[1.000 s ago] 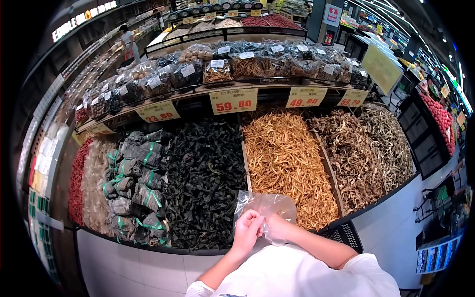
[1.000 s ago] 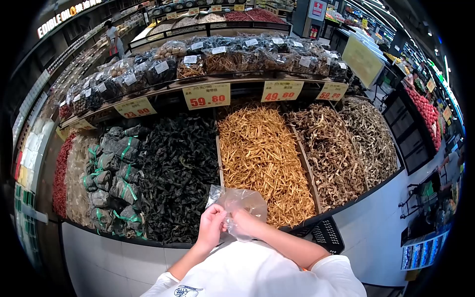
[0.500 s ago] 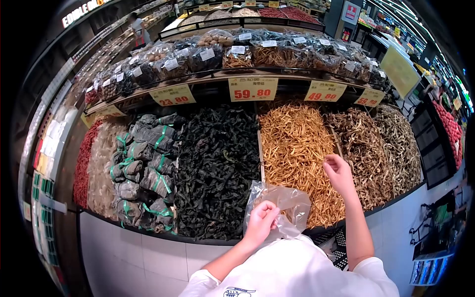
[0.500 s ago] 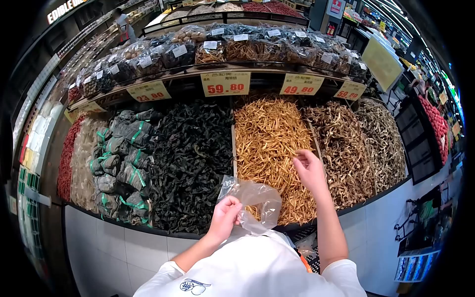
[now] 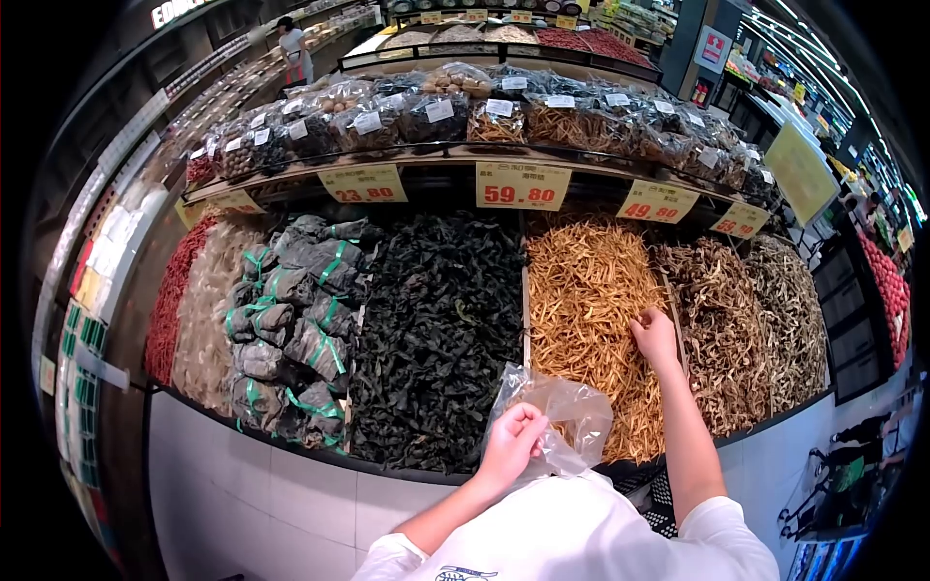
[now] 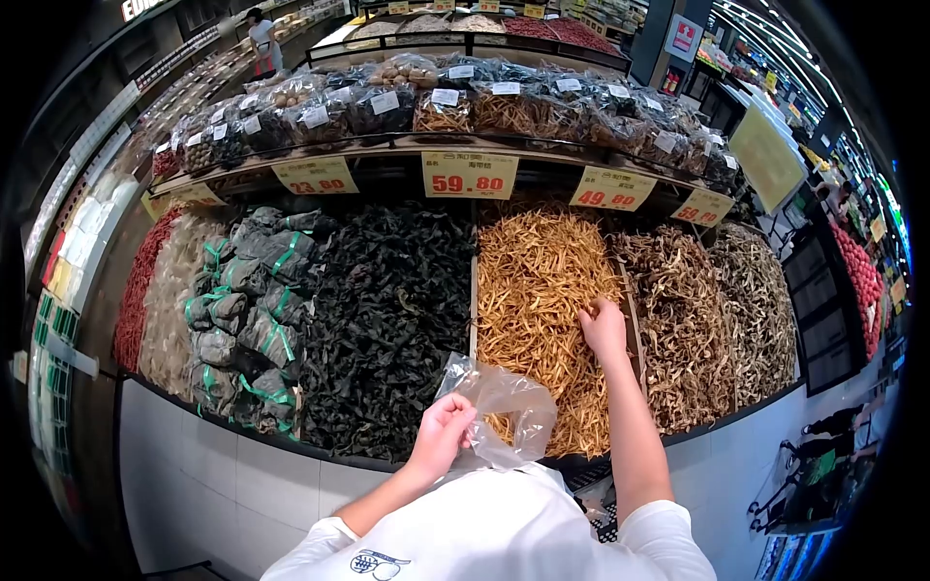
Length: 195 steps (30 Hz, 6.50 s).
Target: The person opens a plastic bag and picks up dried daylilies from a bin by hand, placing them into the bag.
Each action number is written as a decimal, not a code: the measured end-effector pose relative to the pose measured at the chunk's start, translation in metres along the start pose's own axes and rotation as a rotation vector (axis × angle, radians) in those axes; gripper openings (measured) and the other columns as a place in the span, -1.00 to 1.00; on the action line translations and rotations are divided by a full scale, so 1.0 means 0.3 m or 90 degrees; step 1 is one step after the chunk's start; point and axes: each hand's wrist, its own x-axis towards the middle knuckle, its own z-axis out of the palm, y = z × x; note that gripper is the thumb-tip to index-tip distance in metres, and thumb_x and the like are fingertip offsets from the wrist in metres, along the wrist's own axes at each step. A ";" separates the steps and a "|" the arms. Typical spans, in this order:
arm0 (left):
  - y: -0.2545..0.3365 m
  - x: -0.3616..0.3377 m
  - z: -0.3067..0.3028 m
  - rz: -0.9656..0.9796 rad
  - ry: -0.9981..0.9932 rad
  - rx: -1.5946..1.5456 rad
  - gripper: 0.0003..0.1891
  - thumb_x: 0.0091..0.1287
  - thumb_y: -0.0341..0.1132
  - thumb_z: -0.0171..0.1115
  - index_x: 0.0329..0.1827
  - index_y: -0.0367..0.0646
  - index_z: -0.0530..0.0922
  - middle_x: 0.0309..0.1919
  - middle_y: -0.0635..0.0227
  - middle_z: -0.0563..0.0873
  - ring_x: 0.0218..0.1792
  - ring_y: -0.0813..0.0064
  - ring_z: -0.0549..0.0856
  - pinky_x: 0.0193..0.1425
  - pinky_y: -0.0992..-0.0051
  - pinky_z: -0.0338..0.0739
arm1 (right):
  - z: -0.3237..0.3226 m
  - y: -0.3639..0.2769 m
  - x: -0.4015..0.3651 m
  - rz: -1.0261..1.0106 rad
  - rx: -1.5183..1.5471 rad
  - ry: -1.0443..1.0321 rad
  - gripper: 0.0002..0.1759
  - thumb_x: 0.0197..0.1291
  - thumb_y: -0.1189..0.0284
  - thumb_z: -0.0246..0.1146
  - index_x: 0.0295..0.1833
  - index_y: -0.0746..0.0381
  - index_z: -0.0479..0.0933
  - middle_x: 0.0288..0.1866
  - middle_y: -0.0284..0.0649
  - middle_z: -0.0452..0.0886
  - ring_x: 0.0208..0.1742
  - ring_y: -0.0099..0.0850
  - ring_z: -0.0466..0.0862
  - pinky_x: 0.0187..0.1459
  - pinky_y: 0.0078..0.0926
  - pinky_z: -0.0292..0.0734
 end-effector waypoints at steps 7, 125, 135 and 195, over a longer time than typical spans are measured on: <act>-0.008 0.020 0.014 -0.005 -0.005 0.014 -0.89 0.53 -0.35 0.15 -0.21 -0.13 0.49 -0.55 0.59 0.54 -0.57 0.82 0.47 -0.48 0.75 0.34 | 0.005 0.005 0.014 0.007 0.002 0.013 -0.50 0.08 0.28 0.48 0.10 0.32 0.62 -0.11 -0.02 0.73 -0.06 -0.10 0.72 0.00 -0.22 0.61; -0.040 0.002 0.062 0.019 -0.019 0.091 -0.89 0.51 -0.37 0.20 -0.22 -0.15 0.51 -0.56 0.56 0.57 -0.58 0.81 0.50 -0.49 0.74 0.36 | -0.032 -0.004 -0.071 0.010 -0.040 -0.043 -0.37 0.26 0.14 0.36 0.30 0.32 0.49 0.27 0.07 0.53 0.26 -0.02 0.57 0.28 -0.18 0.49; -0.030 0.006 0.062 0.022 -0.009 0.084 -0.89 0.50 -0.38 0.20 -0.22 -0.16 0.51 -0.55 0.56 0.57 -0.56 0.81 0.51 -0.48 0.74 0.36 | 0.033 0.077 -0.016 -0.032 -0.026 -0.011 -0.60 0.14 0.35 0.42 0.07 0.28 0.62 0.10 0.02 0.63 0.11 -0.04 0.64 0.17 -0.18 0.55; -0.066 -0.080 0.122 0.033 0.093 0.018 -0.91 0.48 -0.35 0.20 -0.23 -0.11 0.51 -0.51 0.56 0.55 -0.57 0.80 0.48 -0.50 0.73 0.38 | -0.134 0.006 -0.719 -0.116 0.532 -0.417 -0.76 0.33 0.45 0.33 0.05 0.32 0.63 -0.26 -0.34 0.69 -0.25 -0.62 0.64 -0.19 -0.62 0.58</act>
